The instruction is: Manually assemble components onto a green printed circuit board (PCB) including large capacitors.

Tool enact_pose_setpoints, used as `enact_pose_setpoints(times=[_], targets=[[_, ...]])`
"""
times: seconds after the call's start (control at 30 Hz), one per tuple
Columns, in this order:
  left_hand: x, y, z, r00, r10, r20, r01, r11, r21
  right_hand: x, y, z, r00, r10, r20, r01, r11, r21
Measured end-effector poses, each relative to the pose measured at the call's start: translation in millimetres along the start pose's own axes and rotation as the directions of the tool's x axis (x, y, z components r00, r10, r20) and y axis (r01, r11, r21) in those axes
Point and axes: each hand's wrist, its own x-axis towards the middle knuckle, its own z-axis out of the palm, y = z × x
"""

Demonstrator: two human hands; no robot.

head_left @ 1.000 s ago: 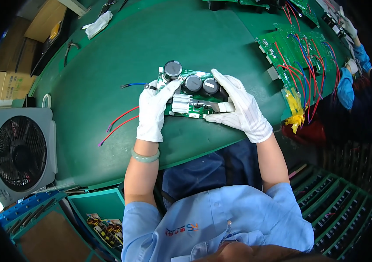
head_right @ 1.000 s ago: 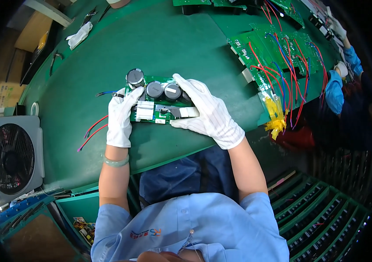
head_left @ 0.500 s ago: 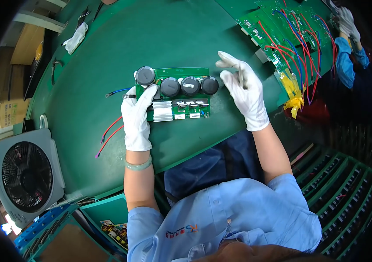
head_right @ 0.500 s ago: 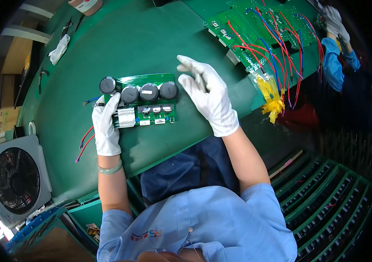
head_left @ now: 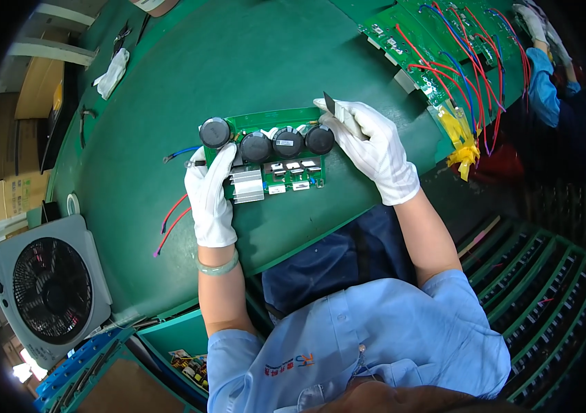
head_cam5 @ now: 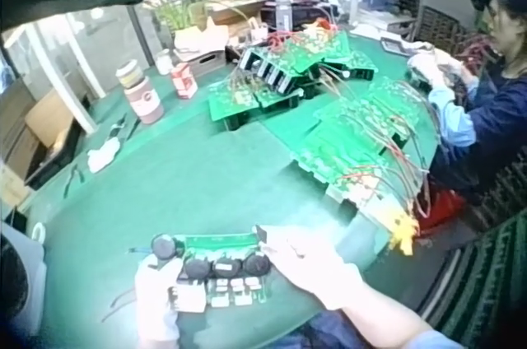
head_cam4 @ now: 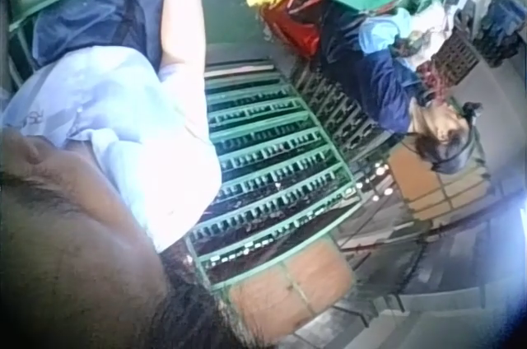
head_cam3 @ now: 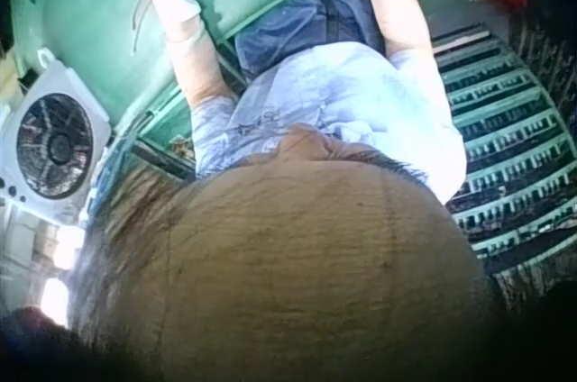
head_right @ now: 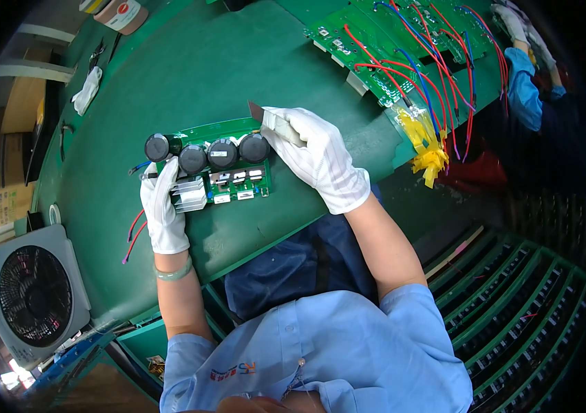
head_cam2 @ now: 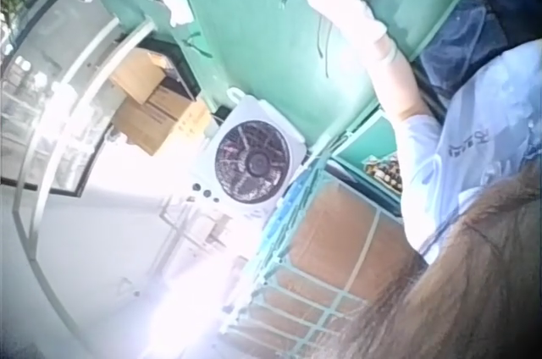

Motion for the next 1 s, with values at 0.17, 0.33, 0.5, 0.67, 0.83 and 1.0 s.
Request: enact_pose_setpoints(times=[0.17,0.33,0.5,0.67,0.83,1.0], targets=[[2,-2,-2,1.000,-0.026,-0.018,0.026,1.000,0.000,1,-1,0,0.997,-0.075,-0.014,0.074,0.997,-0.024],[0,-2,2,0.998,-0.007,-0.058,0.008,1.000,0.017,1,1,0,0.993,-0.112,-0.033,0.110,0.993,-0.053],[3,-6,-6,0.999,-0.023,-0.034,0.025,0.998,0.058,2,4,1,0.996,-0.077,-0.047,0.073,0.993,-0.089],[2,-7,-8,0.999,-0.015,-0.032,0.017,0.999,0.046,-1,4,3,0.999,-0.049,-0.014,0.047,0.995,-0.088],[2,-5,-6,1.000,-0.015,-0.016,0.015,1.000,0.011,-2,7,5,0.998,-0.069,-0.012,0.068,0.995,-0.076],[3,-6,-8,1.000,-0.015,0.005,0.015,1.000,0.021,-2,4,1,0.998,-0.052,0.042,0.055,0.995,-0.079]])
